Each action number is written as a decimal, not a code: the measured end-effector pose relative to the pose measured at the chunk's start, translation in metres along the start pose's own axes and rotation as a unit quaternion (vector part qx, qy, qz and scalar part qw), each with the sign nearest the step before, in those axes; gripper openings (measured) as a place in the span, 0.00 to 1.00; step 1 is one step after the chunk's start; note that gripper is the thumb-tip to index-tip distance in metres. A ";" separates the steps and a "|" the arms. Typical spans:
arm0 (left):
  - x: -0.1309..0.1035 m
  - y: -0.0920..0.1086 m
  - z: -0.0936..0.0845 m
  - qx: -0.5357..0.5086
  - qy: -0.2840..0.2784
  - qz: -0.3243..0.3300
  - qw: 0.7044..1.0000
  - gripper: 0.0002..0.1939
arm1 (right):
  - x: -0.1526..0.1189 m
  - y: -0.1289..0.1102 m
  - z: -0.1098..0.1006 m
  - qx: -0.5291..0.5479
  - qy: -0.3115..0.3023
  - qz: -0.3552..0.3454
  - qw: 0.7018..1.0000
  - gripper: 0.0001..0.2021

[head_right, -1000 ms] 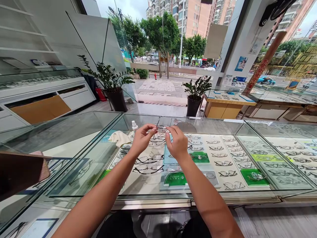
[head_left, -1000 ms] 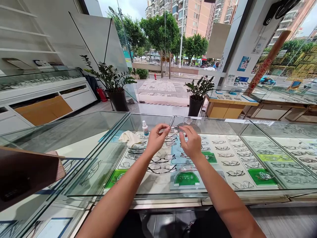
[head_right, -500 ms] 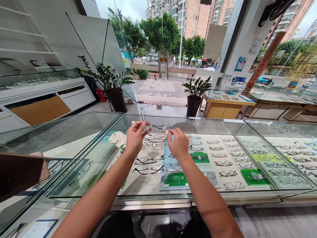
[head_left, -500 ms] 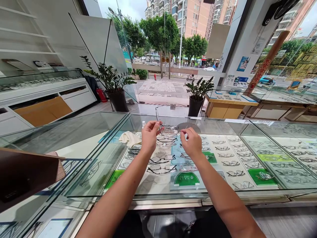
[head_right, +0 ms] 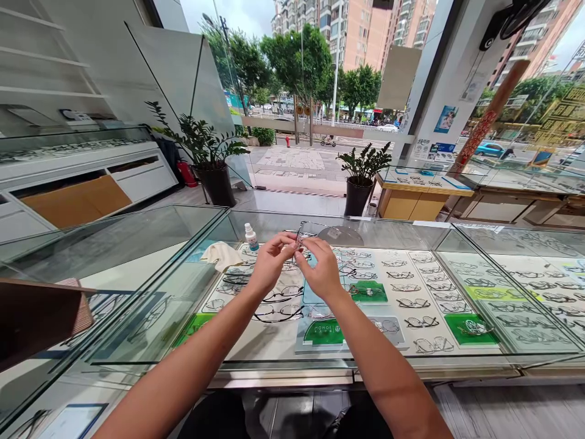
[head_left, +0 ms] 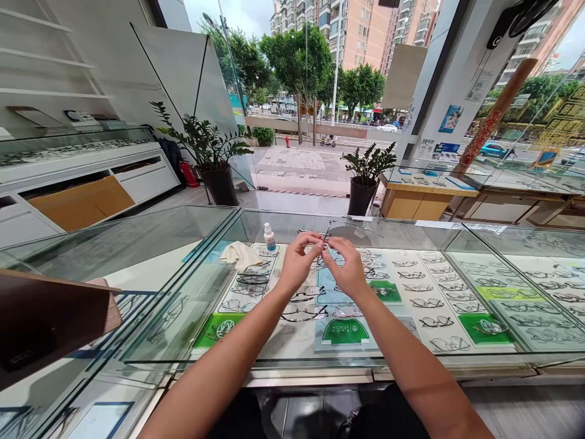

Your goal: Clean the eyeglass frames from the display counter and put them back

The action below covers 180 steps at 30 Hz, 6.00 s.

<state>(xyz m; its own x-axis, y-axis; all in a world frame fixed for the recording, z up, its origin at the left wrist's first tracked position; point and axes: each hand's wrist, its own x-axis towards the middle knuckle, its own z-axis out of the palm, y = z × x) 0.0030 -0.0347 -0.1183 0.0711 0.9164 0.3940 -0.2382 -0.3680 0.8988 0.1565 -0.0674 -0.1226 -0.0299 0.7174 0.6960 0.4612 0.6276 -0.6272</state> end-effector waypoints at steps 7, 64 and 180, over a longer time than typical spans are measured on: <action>0.001 0.000 -0.002 -0.061 -0.024 -0.104 0.992 0.12 | -0.003 0.004 0.003 0.016 0.012 0.016 1.000 0.09; 0.017 0.012 -0.034 0.199 -0.116 0.035 0.973 0.29 | 0.005 -0.018 -0.010 0.257 -0.113 0.181 0.943 0.15; 0.010 0.037 -0.028 0.314 -0.117 0.105 0.936 0.15 | 0.012 -0.010 -0.029 0.298 -0.029 0.105 0.948 0.11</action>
<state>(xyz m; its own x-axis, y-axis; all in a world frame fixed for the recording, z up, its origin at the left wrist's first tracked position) -0.0318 -0.0347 -0.0864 0.3150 0.7806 0.5399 0.3413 -0.6240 0.7030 0.1774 -0.0736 -0.0981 -0.0493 0.8497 0.5250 -0.1201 0.5167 -0.8477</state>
